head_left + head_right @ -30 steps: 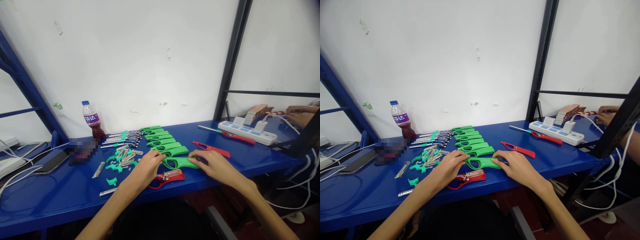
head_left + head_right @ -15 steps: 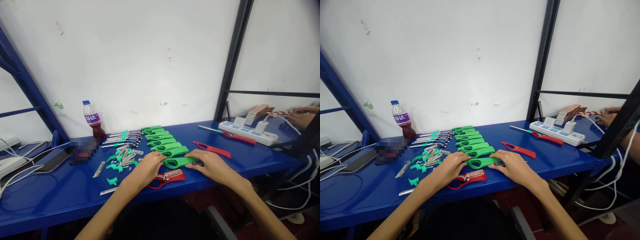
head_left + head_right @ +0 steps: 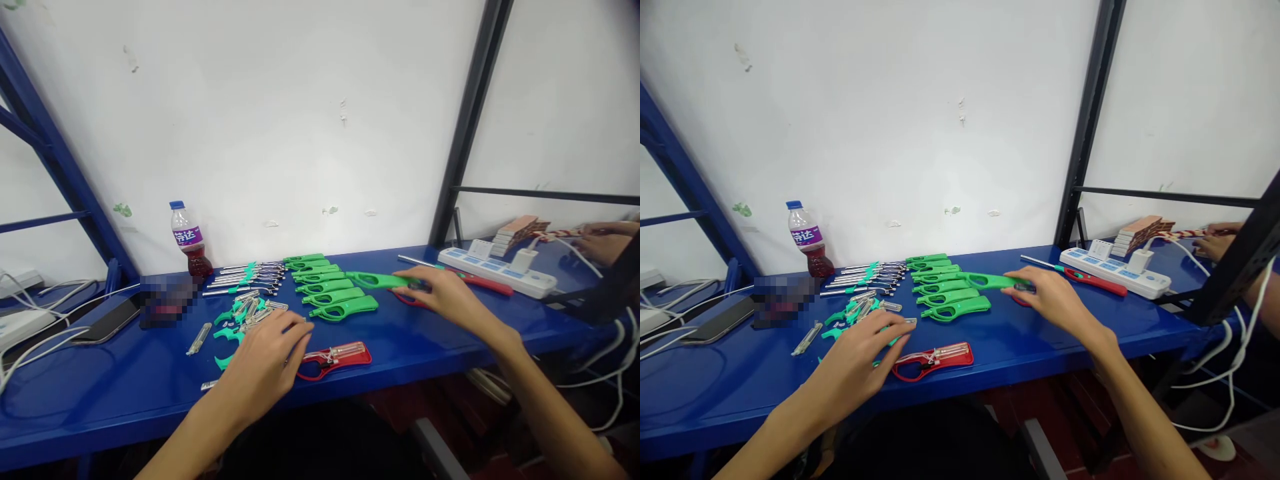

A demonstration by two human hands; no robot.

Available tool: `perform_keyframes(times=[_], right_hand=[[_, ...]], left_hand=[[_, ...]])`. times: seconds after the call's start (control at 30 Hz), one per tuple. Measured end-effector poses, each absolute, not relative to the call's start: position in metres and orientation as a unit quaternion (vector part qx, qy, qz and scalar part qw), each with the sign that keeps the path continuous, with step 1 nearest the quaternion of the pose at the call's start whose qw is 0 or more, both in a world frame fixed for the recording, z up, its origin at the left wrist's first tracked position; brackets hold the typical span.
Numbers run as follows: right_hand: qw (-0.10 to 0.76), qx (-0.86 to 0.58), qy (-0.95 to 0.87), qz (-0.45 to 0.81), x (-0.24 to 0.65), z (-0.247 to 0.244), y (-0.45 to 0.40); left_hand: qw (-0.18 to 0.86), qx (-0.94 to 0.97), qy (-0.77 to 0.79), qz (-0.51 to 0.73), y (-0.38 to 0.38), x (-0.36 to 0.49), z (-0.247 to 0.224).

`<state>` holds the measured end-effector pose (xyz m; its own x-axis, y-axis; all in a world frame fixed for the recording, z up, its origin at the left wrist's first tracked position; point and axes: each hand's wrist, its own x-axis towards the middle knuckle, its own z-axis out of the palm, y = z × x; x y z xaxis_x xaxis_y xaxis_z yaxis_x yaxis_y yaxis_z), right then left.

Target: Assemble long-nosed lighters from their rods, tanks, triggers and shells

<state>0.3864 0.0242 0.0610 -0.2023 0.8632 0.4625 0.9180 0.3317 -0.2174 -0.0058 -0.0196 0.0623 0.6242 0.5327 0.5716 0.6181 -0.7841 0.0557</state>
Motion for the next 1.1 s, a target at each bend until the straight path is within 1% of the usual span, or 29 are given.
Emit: perform_keyframes(times=[0.07, 0.13, 0.23, 0.3, 0.43, 0.53, 0.7, 0.83, 0.97, 1.03, 1.1], right_hand=[[0.235, -0.606, -0.757, -0.065, 0.396, 0.070, 0.051], [0.193, -0.632, -0.748, -0.064, 0.398, 0.075, 0.084], [0.123, -0.652, -0.746, -0.048, 0.388, 0.079, 0.133], [0.095, -0.658, -0.745, -0.044, 0.373, 0.079, 0.160], [0.078, -0.660, -0.745, -0.045, 0.337, 0.077, 0.191], [0.092, -0.656, -0.747, -0.050, 0.322, 0.080, 0.194], [0.168, -0.625, -0.759, -0.064, 0.329, 0.103, 0.162], [0.219, -0.545, -0.809, -0.037, 0.326, 0.103, 0.092], [0.215, -0.459, -0.862, 0.029, 0.304, 0.079, 0.013], [0.211, -0.424, -0.877, 0.078, 0.292, 0.067, -0.012], [0.209, -0.428, -0.874, 0.101, 0.283, 0.057, -0.024]], left_hand=[[0.067, -0.892, -0.306, -0.325, -0.037, -0.018, 0.055], [0.042, -0.887, -0.303, -0.347, -0.053, -0.030, 0.045], [0.034, -0.878, -0.296, -0.373, -0.066, -0.040, 0.029], [0.038, -0.874, -0.299, -0.380, -0.069, -0.042, 0.024], [0.042, -0.874, -0.289, -0.388, -0.070, -0.037, 0.024], [0.031, -0.881, -0.291, -0.372, -0.073, -0.035, 0.026], [0.039, -0.873, -0.314, -0.372, -0.073, -0.037, 0.021], [0.037, -0.878, -0.309, -0.364, -0.060, -0.028, 0.023], [0.043, -0.894, -0.314, -0.315, -0.039, -0.006, 0.030], [0.031, -0.900, -0.326, -0.288, -0.032, 0.004, 0.031], [0.006, -0.903, -0.335, -0.269, -0.027, 0.010, 0.029]])
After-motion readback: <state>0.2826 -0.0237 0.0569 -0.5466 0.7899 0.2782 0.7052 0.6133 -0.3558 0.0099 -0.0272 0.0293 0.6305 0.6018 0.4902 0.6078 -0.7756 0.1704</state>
